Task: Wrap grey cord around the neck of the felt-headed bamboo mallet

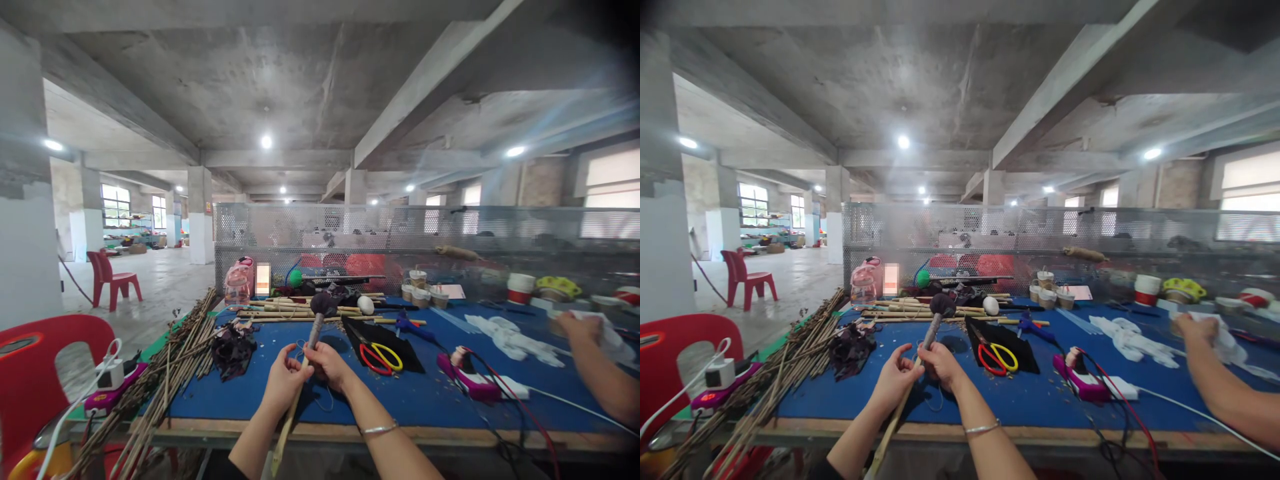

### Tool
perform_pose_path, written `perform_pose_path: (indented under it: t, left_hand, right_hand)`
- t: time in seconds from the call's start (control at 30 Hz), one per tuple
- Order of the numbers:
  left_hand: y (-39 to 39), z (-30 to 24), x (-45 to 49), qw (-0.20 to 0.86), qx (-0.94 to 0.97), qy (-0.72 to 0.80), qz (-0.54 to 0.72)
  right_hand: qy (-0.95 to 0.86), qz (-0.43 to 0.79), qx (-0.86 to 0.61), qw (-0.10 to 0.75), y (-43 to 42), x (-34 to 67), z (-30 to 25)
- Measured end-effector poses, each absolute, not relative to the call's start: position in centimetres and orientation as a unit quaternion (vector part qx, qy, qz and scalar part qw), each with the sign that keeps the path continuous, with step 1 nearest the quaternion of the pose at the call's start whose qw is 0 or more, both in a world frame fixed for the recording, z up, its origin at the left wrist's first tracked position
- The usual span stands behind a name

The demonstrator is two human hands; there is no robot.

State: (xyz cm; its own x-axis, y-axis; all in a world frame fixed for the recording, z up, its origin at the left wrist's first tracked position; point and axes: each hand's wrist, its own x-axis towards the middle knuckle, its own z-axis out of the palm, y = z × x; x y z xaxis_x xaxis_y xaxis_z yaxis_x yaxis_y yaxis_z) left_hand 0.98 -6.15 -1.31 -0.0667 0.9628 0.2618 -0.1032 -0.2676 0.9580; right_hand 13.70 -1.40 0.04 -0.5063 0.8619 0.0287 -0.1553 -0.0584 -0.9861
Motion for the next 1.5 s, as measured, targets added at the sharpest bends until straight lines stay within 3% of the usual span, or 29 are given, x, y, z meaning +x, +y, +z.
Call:
perform_pose_path:
  t: [0.3, 0.5, 0.73, 0.93, 1.2, 1.5]
  left_hand:
    - [-6.3, -1.2, 0.9, 0.520, 0.505, 0.393, 0.565]
    - [-6.2, -1.6, 1.0, 0.439, 0.533, 0.412, 0.595]
    - [-6.5, -1.2, 1.3, 0.507, 0.504, 0.406, 0.569]
    - [-6.2, -1.5, 1.2, 0.428, 0.520, 0.426, 0.604]
    - [-6.7, -1.0, 1.3, 0.516, 0.477, 0.400, 0.588]
    - [-5.7, -2.2, 1.1, 0.407, 0.505, 0.439, 0.621]
  right_hand:
    - [-0.561, 0.669, -0.290, 0.391, -1.4, 13.7, -0.1]
    - [-0.571, 0.647, -0.299, 0.408, -1.5, 13.6, 0.0]
    - [-0.582, 0.663, -0.300, 0.364, -1.6, 13.3, -0.1]
    - [-0.570, 0.641, -0.316, 0.406, -1.4, 13.3, -0.2]
    - [-0.543, 0.668, -0.317, 0.399, -1.4, 13.4, 0.0]
    - [-0.555, 0.644, -0.314, 0.422, -1.1, 13.5, -0.1]
